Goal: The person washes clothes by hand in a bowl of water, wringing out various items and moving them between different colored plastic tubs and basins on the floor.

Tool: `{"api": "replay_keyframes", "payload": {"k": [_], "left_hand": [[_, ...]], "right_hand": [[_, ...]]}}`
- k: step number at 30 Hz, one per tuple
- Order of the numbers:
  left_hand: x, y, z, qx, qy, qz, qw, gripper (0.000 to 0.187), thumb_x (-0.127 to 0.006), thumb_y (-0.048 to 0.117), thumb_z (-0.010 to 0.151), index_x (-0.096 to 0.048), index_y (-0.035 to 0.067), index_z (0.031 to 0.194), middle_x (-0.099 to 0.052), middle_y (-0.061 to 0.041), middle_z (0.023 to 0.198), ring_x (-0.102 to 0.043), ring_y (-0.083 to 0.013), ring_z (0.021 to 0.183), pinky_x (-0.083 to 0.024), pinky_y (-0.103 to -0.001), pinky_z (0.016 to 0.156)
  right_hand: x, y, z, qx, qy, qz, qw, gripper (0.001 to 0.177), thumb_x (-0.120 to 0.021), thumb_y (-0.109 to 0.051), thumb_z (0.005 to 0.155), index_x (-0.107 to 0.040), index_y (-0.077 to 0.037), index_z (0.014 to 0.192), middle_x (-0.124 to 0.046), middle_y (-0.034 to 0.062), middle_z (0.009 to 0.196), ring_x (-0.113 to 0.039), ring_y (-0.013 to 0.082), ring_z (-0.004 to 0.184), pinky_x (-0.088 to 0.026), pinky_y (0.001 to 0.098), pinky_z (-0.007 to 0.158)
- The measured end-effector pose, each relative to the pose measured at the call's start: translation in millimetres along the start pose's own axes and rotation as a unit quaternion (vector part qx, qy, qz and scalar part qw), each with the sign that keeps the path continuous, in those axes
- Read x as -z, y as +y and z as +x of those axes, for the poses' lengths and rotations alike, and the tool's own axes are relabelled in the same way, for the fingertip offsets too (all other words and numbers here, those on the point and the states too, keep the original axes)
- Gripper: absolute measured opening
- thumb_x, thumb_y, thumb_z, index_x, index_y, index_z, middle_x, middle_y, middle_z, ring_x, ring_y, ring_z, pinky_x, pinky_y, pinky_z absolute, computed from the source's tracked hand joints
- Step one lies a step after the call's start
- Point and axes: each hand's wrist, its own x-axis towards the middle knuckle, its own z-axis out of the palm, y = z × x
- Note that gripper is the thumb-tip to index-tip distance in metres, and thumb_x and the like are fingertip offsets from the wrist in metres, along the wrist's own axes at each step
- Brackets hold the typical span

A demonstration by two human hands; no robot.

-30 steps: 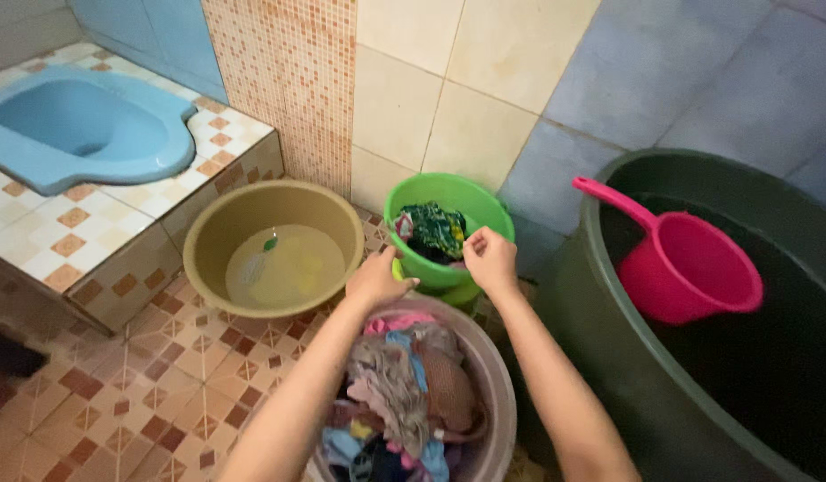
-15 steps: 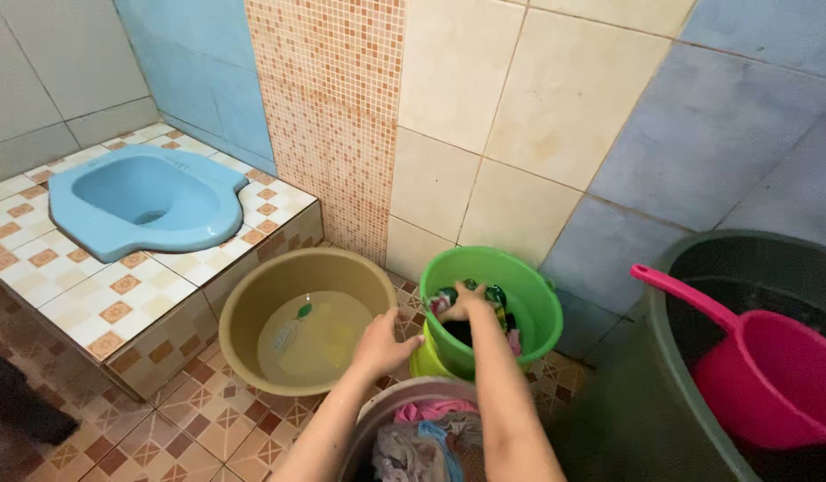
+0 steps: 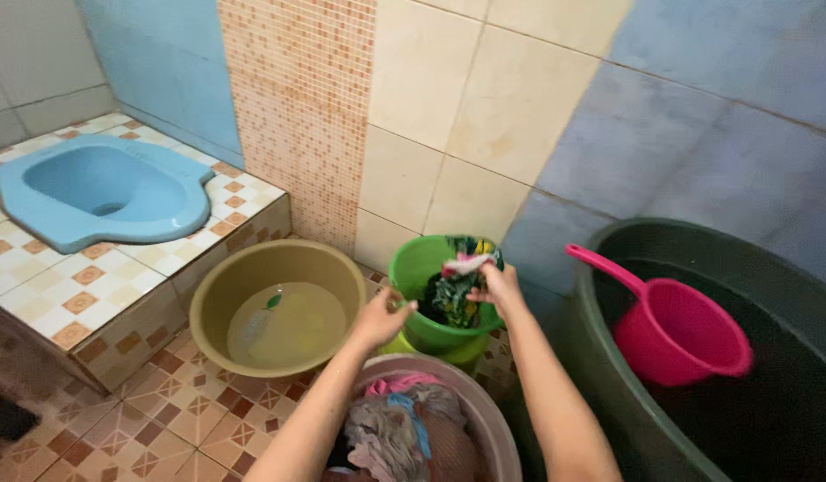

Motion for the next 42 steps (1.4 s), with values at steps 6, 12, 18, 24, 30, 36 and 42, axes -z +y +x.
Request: {"api": "replay_keyframes", "payload": {"k": [6,12,18,24,30,36,42], "left_hand": [[-7,61,-23,0.053,-0.120,-0.243,0.961,0.089,-0.071,0.057,0.085,-0.027,0.030,0.156,-0.058,-0.016,0.138,-0.061,-0.0309,0.122,-0.053,-0.048,0.092],[-43,45,-8,-0.144,-0.143,-0.285,0.937,0.037,-0.072,0.038,0.096,-0.056,0.007,0.110,-0.064,-0.009,0.100,-0.061,-0.0161,0.098,-0.049,-0.031,0.088],[-11,26,-23,-0.170,-0.107,-0.181,0.963,0.020,-0.068,0.017,0.086,-0.062,0.006,0.070,-0.059,0.000,0.068,-0.052,-0.0110,0.069,-0.043,-0.029,0.066],[46,29,-57,-0.083,-0.328,-0.316,0.886,0.035,-0.066,0.037,0.092,-0.069,0.002,0.092,-0.068,-0.009,0.088,-0.064,-0.0169,0.085,-0.052,-0.030,0.078],[20,32,-54,0.030,-0.348,-0.049,0.936,0.059,-0.066,0.052,0.087,-0.066,0.008,0.126,-0.075,-0.011,0.110,-0.073,-0.0206,0.098,-0.059,-0.037,0.087],[-29,-24,7,-0.012,-0.050,-0.047,0.998,0.075,-0.075,0.048,0.079,-0.055,0.008,0.139,-0.076,-0.022,0.108,-0.073,-0.0268,0.096,-0.057,-0.037,0.085],[-88,-66,44,0.063,0.125,-0.043,0.989,0.106,-0.092,0.052,0.076,-0.029,0.000,0.143,-0.061,-0.033,0.127,-0.069,-0.0400,0.105,-0.057,-0.045,0.085]], "right_hand": [[23,-117,-144,0.069,-0.175,0.051,0.981,0.039,-0.052,-0.029,0.092,-0.065,0.000,0.116,-0.072,0.0148,0.092,-0.072,0.0263,0.064,-0.065,0.0439,0.061],[45,-146,-213,0.082,-0.153,-0.309,0.935,0.040,-0.058,-0.033,0.102,-0.074,0.003,0.110,-0.066,0.0181,0.089,-0.056,0.0183,0.066,-0.044,0.0362,0.058],[81,-94,-212,0.124,-0.339,-0.265,0.894,0.055,-0.070,-0.006,0.085,-0.062,-0.007,0.139,-0.073,0.0068,0.110,-0.064,0.0118,0.093,-0.053,0.0293,0.082],[95,-59,-217,0.092,-0.401,-0.472,0.780,0.092,-0.081,0.002,0.063,-0.057,-0.020,0.149,-0.054,0.0077,0.145,-0.061,0.0170,0.114,-0.057,0.0318,0.092],[71,8,-174,0.156,-0.310,-0.531,0.773,0.053,-0.083,-0.016,0.082,-0.063,-0.012,0.131,-0.073,0.0142,0.118,-0.069,0.0243,0.107,-0.054,0.0357,0.089],[57,24,-117,0.241,-0.046,-0.414,0.877,0.019,-0.071,-0.017,0.082,-0.074,-0.006,0.098,-0.077,0.0112,0.082,-0.077,0.0237,0.077,-0.060,0.0394,0.073],[63,66,-80,0.099,-0.072,-0.633,0.765,0.014,-0.070,-0.018,0.082,-0.080,-0.008,0.085,-0.075,0.0184,0.082,-0.073,0.0289,0.074,-0.060,0.0426,0.072]]}}
